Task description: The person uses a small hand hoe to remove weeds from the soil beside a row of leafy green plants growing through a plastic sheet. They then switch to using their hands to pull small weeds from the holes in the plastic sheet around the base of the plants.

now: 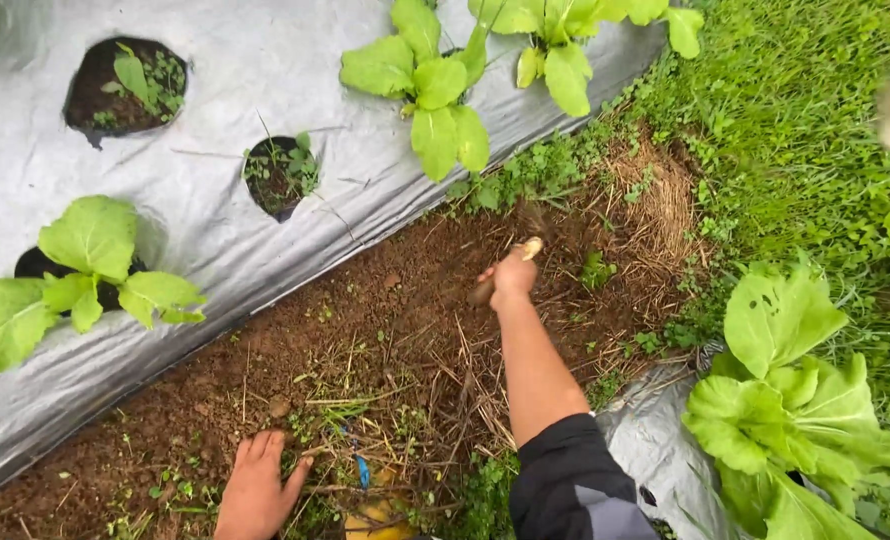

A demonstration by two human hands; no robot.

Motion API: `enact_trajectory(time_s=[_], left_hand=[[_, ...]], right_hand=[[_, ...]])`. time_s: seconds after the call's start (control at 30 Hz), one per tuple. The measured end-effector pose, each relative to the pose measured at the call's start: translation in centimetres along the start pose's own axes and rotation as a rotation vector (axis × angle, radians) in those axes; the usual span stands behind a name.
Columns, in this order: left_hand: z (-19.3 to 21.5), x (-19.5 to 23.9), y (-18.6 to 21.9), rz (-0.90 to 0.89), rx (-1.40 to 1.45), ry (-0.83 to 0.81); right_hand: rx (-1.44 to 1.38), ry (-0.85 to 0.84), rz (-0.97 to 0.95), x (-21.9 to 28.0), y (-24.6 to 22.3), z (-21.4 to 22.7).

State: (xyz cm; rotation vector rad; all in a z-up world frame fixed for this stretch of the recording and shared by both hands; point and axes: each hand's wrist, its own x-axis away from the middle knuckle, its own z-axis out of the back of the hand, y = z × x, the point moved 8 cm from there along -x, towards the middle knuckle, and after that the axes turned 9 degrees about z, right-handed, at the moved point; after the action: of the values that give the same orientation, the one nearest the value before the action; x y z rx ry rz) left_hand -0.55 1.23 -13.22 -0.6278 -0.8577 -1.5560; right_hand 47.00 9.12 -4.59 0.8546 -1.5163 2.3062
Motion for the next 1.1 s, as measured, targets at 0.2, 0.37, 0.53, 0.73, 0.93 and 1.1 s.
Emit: enact_trajectory(time_s=[0.2,0.37,0.53,0.73,0.93,1.1], left_hand=[[0.2,0.0,0.1,-0.031,-0.009,0.002],[1.4,1.3,1.0,0.002,0.040,-0.024],[0.6,1.8,0.4,-0.073,0.048,0.086],[-0.2,2.1,0.0,0.008,0.068,-0.048],[1.5,2.0,0.0,-0.051,0.130,0.046],[4.0,3.3,-1.3,-0.098,0.484,-0.025]], right_hand=[[0.605,-0.390,0.319,3.0,7.4,3.9],[0.634,-0.375,0.321,4.3,2.4,7.3],[0.609,-0.215,0.367,1.1,2.8,8.2],[1.194,-0.710,0.192,16.1,12.7,9.8],[1.106,-0.679,0.416,16.0,10.4,7.7],[1.004,-0.425,0.452,9.2,8.2,5.6]])
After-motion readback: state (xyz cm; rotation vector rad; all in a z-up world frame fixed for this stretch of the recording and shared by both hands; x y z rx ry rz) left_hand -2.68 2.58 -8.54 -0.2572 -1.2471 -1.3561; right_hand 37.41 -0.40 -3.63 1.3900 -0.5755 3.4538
